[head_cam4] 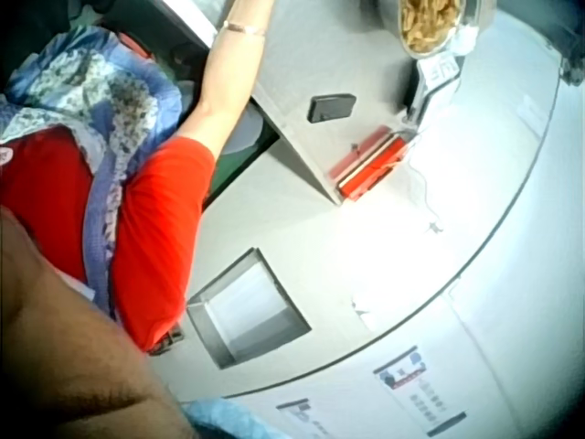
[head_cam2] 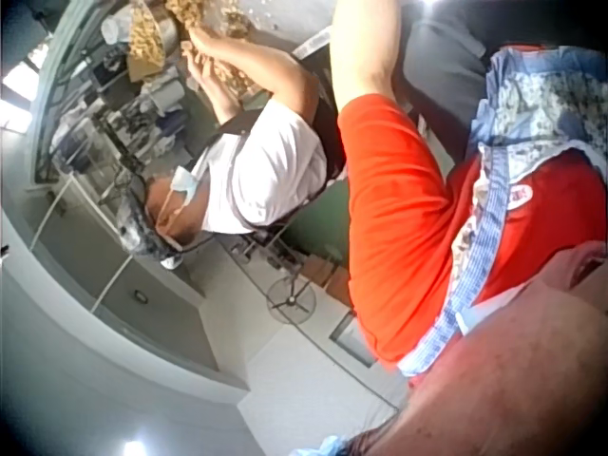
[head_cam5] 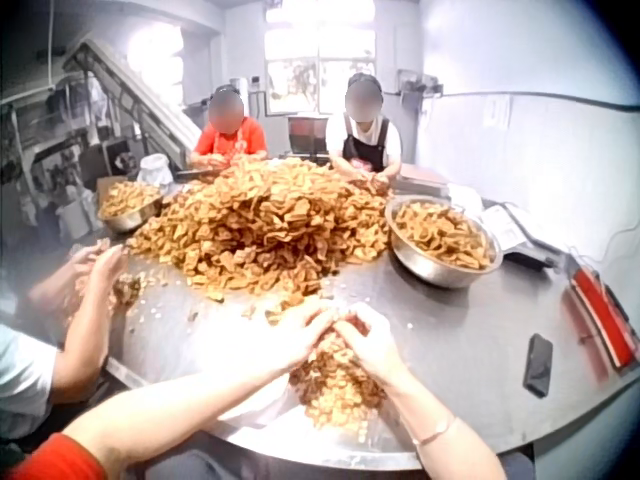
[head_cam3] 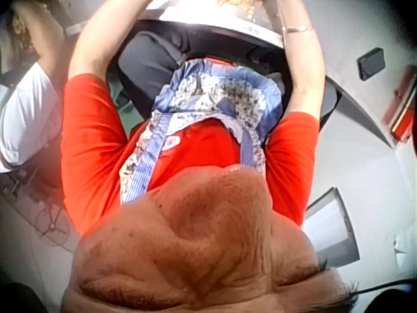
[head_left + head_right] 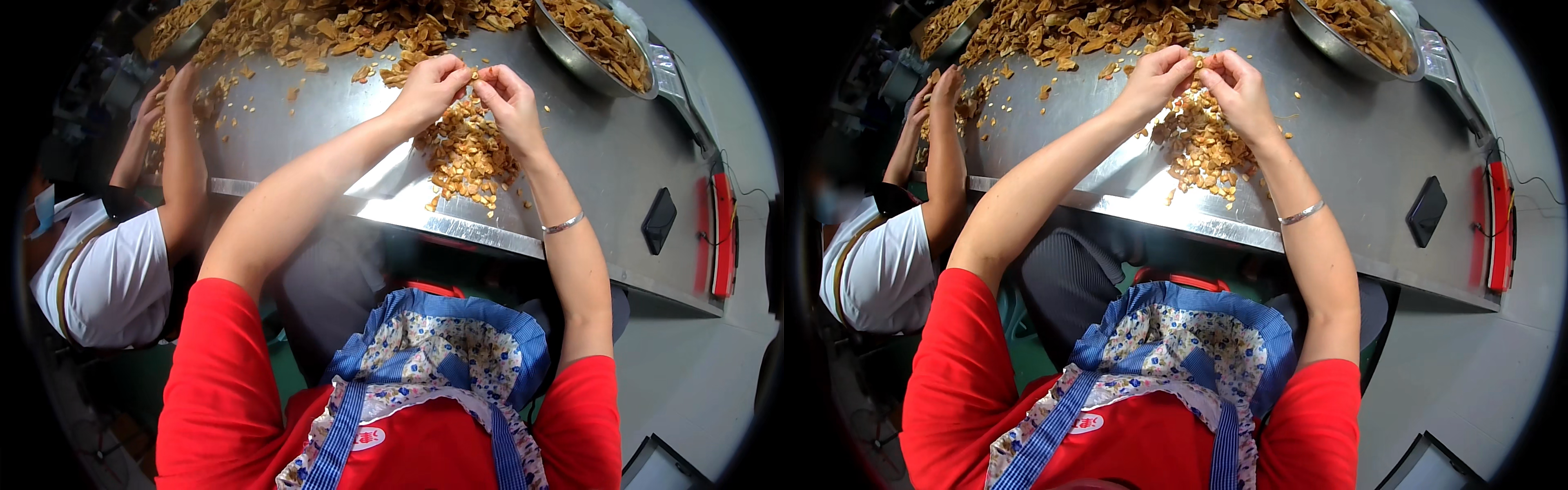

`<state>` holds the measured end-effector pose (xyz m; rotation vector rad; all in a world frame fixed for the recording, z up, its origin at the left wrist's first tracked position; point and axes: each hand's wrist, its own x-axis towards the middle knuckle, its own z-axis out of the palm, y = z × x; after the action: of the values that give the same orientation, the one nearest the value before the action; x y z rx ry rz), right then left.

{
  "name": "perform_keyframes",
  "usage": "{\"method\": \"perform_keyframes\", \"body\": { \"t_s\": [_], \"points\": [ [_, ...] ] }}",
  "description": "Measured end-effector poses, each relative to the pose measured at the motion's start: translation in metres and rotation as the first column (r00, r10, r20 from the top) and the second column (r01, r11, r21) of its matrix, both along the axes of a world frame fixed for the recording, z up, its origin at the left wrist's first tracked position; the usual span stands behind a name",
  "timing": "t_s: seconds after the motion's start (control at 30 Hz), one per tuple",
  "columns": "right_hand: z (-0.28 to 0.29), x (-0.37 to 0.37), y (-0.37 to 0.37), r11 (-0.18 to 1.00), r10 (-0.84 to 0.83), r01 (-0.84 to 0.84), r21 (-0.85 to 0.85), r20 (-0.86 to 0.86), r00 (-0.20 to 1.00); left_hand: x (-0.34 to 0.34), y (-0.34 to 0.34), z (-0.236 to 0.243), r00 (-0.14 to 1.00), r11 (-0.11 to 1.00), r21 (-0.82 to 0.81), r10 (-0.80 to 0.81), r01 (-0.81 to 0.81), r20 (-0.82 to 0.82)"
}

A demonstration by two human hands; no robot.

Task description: The person sits at a stainless steel table and repeatedly picks up dried food pieces, breaks them into smaller fragments by hand, and places the pieces into a metal bowl. Another person works alongside at the same table performing a similar task.

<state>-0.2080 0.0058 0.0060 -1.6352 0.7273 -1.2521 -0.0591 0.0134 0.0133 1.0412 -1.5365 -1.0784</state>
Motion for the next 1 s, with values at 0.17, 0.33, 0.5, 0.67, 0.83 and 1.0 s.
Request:
{"method": "perform_keyframes", "body": {
  "t_s": [0.17, 0.33, 0.5, 0.67, 0.83, 1.0],
  "points": [
    [-0.001, -0.002, -0.001, 0.995, 0.043, -0.045, 0.089, 0.024, 0.999, -0.005, -0.001, -0.003, 0.978, 0.98, 0.194, 0.002, 0.039, -0.208],
    [-0.009, -0.003, -0.003, 0.969, 0.137, -0.141, 0.205, 0.034, 0.99, 0.0, 0.003, 0.001, 0.927, 0.83, 0.526, 0.029, 0.186, -0.374],
    [-0.017, -0.007, -0.007, 0.987, 0.112, -0.072, 0.144, -0.296, 0.949, 0.008, -0.007, -0.016, 0.902, 0.999, 0.029, -0.024, 0.013, 0.43],
    [-0.013, -0.009, -0.004, 0.942, 0.303, -0.241, 0.235, -0.283, 0.91, 0.016, 0.005, -0.015, 0.98, 0.948, 0.255, -0.2, 0.189, 0.018],
    [-0.016, -0.004, -0.003, 0.949, 0.211, -0.179, 0.259, -0.103, 0.972, 0.009, 0.008, -0.005, 0.974, 0.942, 0.249, -0.228, 0.225, -0.015],
    [-0.018, -0.005, -0.006, 0.894, 0.187, -0.185, 0.408, 0.034, 0.982, 0.014, 0.004, 0.002, 0.95, 0.872, 0.39, -0.225, 0.296, -0.217]
  ]
}}
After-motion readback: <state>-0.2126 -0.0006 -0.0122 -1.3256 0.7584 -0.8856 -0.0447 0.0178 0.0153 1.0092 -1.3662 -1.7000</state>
